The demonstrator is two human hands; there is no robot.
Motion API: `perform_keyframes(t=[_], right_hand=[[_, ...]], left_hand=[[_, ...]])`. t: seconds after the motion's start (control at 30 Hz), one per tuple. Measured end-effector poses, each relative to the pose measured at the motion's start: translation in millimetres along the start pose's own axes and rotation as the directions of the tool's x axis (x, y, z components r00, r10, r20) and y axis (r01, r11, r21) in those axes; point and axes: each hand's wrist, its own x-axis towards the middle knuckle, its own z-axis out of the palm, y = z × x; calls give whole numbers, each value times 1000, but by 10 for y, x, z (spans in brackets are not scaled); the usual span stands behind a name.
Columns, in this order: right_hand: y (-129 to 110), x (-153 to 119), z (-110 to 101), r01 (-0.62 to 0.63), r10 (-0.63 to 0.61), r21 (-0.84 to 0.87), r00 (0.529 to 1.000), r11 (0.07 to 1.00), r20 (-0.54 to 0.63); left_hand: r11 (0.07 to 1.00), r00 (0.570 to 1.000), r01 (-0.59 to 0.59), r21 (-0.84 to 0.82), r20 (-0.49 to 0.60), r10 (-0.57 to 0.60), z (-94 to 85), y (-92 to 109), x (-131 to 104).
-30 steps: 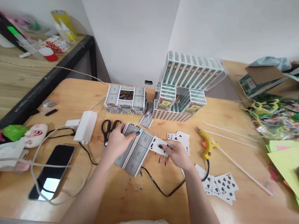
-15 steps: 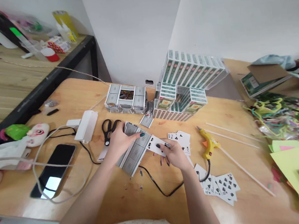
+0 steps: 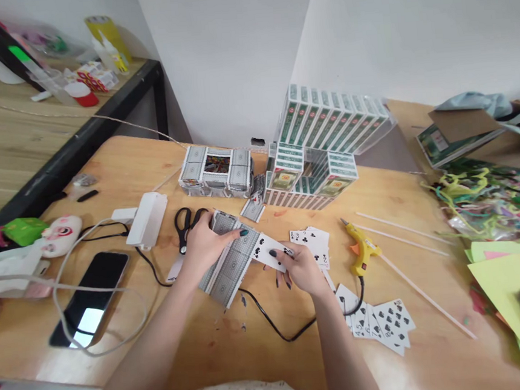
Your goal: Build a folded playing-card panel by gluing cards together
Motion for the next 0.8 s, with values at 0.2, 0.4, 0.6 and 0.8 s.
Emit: perform_keyframes(t=[0.2,0.4,0.6,0.8], right_hand=[[-26,15,34,21,-21,31,1000,999,-15],[-12,19,-12,13,-13,25,1000,1000,10],[-43,41,-57,22,-22,5,999,1000,39],[-45,51,-39,24,-24,18,1000,1000,12]], left_hand=[[1000,999,21,-1,-27,-21,-25,6,15],[1000,1000,19,-4,4,-19,-9,-3,14],[1000,1000,-4,3,13,4,6,23,1],[1000,1000,-6,2,9,6,20,21,-13]])
